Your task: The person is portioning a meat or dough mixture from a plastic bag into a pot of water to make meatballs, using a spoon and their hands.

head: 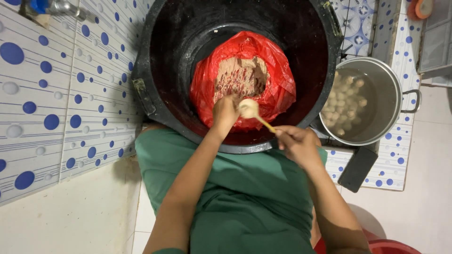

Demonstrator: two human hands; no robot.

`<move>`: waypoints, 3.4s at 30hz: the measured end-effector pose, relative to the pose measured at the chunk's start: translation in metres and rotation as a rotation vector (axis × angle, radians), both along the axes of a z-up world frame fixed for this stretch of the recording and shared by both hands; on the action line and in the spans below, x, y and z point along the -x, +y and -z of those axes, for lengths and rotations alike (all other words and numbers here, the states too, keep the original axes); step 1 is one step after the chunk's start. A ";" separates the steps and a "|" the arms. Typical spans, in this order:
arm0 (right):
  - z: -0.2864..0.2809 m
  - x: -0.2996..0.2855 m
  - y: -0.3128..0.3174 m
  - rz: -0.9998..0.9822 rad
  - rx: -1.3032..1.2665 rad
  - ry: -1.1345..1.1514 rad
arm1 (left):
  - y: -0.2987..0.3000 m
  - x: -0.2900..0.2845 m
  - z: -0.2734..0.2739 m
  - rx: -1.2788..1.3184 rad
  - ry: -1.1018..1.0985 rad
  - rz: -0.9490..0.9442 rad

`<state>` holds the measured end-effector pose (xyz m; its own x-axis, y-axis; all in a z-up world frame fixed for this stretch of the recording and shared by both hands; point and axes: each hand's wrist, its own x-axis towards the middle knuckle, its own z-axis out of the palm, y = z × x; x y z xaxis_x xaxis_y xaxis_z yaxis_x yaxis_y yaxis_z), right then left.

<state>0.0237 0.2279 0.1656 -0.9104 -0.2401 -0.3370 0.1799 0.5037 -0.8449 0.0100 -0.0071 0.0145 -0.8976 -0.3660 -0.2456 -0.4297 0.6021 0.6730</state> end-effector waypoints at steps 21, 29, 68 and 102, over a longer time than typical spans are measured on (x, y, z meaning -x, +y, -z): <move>0.191 0.127 0.237 0.220 -0.748 0.531 | -0.013 -0.002 0.009 -0.217 0.073 -0.158; 0.103 0.103 0.183 0.309 -0.329 0.546 | -0.001 0.001 -0.026 -1.039 0.181 -0.418; 0.097 0.064 -0.011 -0.076 -0.233 0.711 | 0.008 -0.028 -0.098 -1.170 0.396 -0.181; 0.092 0.060 -0.018 -0.028 -0.329 0.640 | 0.041 -0.046 -0.145 -1.177 0.422 -0.182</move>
